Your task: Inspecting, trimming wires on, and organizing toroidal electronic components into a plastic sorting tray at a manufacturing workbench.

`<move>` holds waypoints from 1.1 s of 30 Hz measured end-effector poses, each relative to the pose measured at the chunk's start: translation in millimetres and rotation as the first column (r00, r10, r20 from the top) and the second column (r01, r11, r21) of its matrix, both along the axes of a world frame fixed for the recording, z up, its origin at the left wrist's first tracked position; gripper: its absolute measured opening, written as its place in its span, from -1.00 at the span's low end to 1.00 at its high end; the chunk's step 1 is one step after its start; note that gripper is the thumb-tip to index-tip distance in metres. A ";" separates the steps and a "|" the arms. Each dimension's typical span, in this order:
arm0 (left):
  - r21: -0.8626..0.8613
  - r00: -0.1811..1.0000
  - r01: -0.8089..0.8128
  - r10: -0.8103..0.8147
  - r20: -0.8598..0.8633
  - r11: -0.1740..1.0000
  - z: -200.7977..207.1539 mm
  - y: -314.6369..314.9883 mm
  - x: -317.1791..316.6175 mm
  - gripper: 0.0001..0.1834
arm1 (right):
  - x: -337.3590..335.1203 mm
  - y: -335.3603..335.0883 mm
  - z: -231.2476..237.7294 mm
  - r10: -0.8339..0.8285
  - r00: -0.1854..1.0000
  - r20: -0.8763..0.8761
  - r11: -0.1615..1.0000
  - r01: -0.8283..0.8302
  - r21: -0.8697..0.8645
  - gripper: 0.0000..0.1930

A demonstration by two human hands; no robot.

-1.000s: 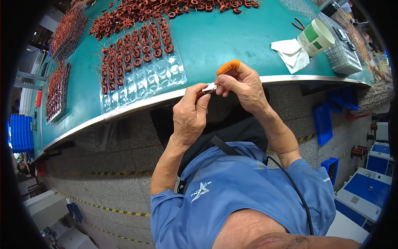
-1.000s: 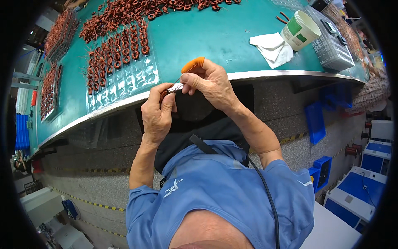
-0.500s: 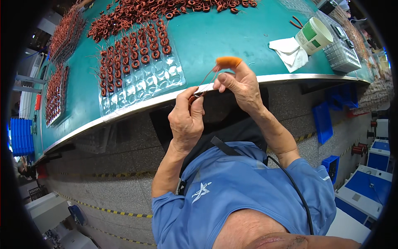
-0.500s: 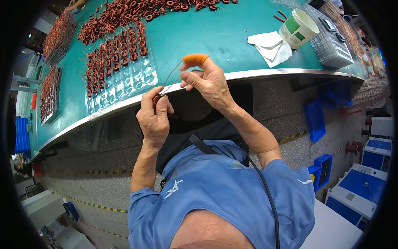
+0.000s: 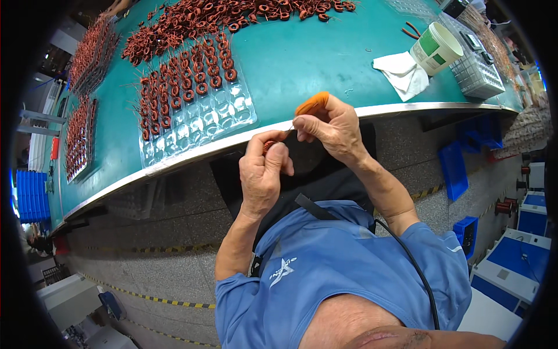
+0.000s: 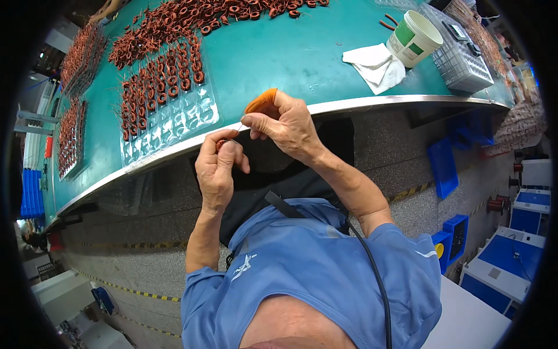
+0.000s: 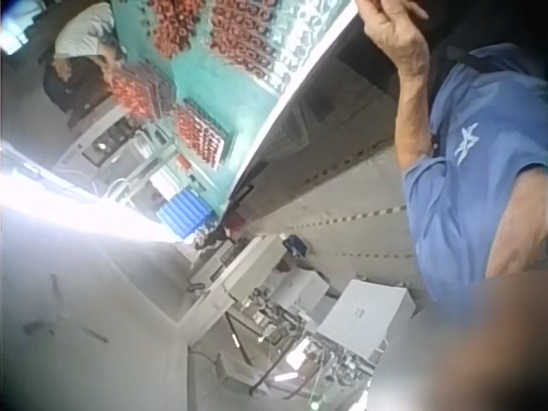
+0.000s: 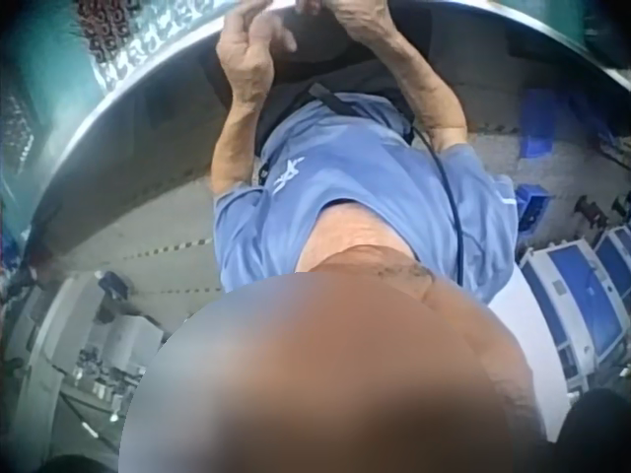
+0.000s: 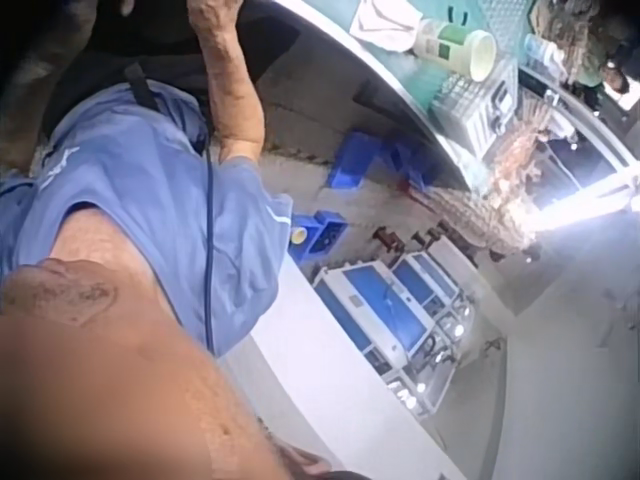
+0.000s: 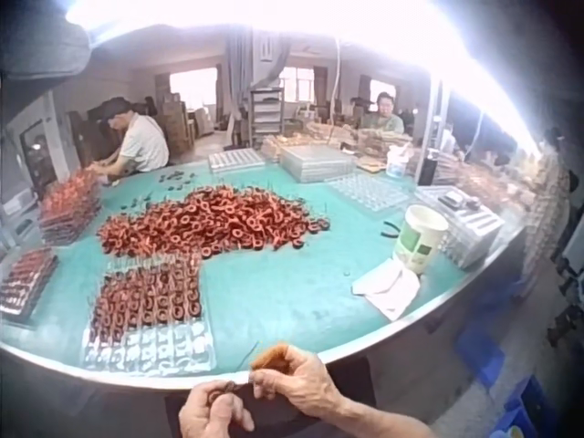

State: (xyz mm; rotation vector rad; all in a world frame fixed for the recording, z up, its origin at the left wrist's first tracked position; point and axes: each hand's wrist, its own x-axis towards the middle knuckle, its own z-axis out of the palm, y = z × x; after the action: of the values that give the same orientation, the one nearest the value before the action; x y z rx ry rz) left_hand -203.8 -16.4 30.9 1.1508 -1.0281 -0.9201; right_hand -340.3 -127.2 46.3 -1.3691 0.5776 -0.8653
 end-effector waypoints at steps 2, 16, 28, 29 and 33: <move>0.053 0.992 0.045 -0.051 0.118 0.998 3.3 1.9 -1.5 -0.70 | -2.6 -6.1 10.0 -0.002 0.999 -0.036 0.997 -0.001 -0.083 -0.77; 0.018 0.995 -0.012 0.014 -0.103 1.000 3.2 -6.0 2.5 -0.70 | -8.6 -12.1 -5.9 -0.157 0.982 -0.102 0.985 0.149 -0.083 -0.73; 0.051 0.830 0.119 -0.127 0.544 0.992 10.8 -8.0 34.6 -0.67 | -0.9 -4.6 -0.8 0.241 0.965 -0.100 0.945 -0.210 0.251 -0.74; 0.096 0.815 0.181 -0.204 0.543 0.979 14.6 -7.6 39.3 -0.69 | -1.2 -5.5 -1.4 0.242 0.965 -0.100 0.944 -0.211 0.252 -0.74; 0.211 0.776 0.325 -0.387 0.497 0.922 38.3 -7.4 47.7 -0.62 | -5.3 -10.1 -1.7 0.342 0.938 -0.050 0.877 -0.300 0.376 -0.75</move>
State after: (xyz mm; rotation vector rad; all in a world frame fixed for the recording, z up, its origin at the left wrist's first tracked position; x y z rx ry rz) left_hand -156.1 -23.8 69.2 1.3735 -1.7155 -0.9857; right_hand -345.5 -137.3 44.7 -1.1340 0.5468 -0.3845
